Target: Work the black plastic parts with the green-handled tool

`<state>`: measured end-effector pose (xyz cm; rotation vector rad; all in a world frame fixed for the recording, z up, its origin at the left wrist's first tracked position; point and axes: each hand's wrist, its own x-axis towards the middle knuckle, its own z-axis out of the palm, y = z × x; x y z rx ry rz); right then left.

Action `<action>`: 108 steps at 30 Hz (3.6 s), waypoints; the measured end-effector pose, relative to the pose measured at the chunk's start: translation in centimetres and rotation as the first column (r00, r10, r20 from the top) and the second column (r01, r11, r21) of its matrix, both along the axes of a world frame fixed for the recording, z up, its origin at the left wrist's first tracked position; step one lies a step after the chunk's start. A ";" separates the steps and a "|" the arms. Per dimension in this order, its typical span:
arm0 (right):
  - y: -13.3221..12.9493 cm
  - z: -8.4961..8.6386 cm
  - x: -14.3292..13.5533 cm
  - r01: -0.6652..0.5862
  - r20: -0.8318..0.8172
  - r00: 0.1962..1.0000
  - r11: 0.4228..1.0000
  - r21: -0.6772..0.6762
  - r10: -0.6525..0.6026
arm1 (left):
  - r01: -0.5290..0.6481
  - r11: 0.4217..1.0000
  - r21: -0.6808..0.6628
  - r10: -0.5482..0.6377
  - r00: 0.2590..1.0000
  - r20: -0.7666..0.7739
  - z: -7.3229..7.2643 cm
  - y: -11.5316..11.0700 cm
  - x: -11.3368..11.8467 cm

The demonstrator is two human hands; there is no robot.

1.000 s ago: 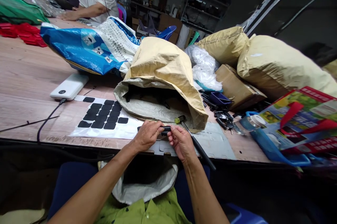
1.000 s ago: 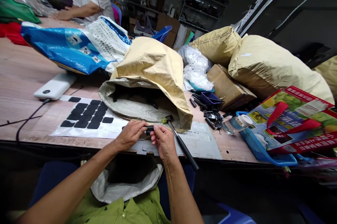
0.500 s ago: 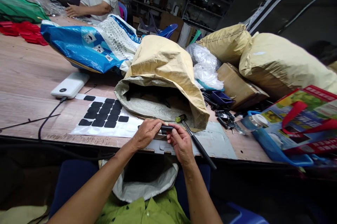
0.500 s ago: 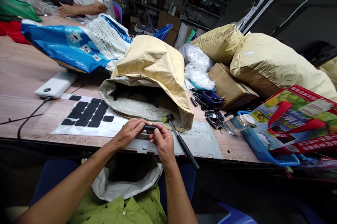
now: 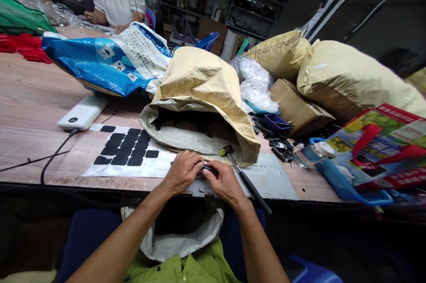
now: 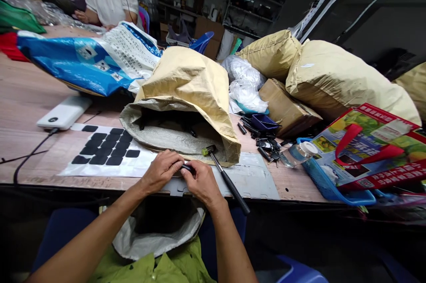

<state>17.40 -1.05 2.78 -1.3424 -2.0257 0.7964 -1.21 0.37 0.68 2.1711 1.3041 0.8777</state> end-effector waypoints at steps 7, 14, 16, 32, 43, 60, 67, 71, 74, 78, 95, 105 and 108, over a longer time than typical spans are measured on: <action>-0.4 -1.1 -1.4 -0.003 0.261 0.963 0.965 0.264 -0.068 | -0.105 0.981 0.164 0.131 0.979 -0.157 -0.6 -0.2 0.5; 0.2 -2.1 -1.6 -0.008 0.191 0.980 0.943 0.332 -0.059 | -0.118 0.977 0.175 0.146 0.977 -0.155 -0.5 -0.2 0.8; 0.2 -1.9 -1.5 0.003 0.149 0.988 0.954 0.300 -0.050 | -0.123 0.977 0.176 0.149 0.979 -0.140 -0.4 -0.2 0.8; 0.2 -2.0 -1.1 0.025 -0.004 1.000 0.942 0.335 -0.025 | -0.051 0.971 0.236 0.051 0.999 0.008 -0.9 -0.2 0.7; -4.8 0.6 -1.6 -0.084 -0.011 0.996 0.973 0.216 0.088 | -0.358 0.931 0.069 0.281 0.825 0.490 0.4 -1.0 -1.1; -0.3 2.8 -3.0 -0.147 0.174 0.977 0.978 0.148 0.120 | -0.428 0.883 -0.193 0.459 0.700 0.548 -0.9 0.6 -1.0; 13.1 0.7 -4.2 0.339 0.265 0.887 0.924 0.177 -0.377 | -0.436 0.897 -0.076 0.426 0.805 0.413 -0.5 0.9 -0.4; 15.6 -0.3 -6.3 0.333 0.370 0.859 0.935 0.123 -0.354 | -0.434 0.900 -0.051 0.422 0.832 0.359 -0.5 1.1 -0.3; 15.4 -0.6 -6.9 0.334 0.401 0.843 0.933 0.133 -0.359 | -0.424 0.905 -0.039 0.408 0.839 0.360 -0.5 1.1 -0.4; 13.6 -0.7 -5.9 0.249 0.393 0.870 0.954 0.170 -0.297 | -0.425 0.904 -0.044 0.411 0.836 0.364 -0.5 1.0 -0.5; 5.1 -0.3 -3.4 0.244 0.247 0.917 0.930 0.277 -0.314 | -0.383 0.922 -0.051 0.375 0.853 0.362 -0.7 0.7 -0.4; 4.2 -0.9 -3.5 0.265 0.132 0.942 0.926 0.270 -0.308 | -0.416 0.901 0.123 0.352 0.866 0.355 -0.3 -0.2 -0.3; 2.3 -0.3 -1.7 0.164 0.090 0.977 0.951 0.262 -0.193 | -0.345 0.904 0.254 0.298 0.932 0.204 -0.2 -0.6 0.0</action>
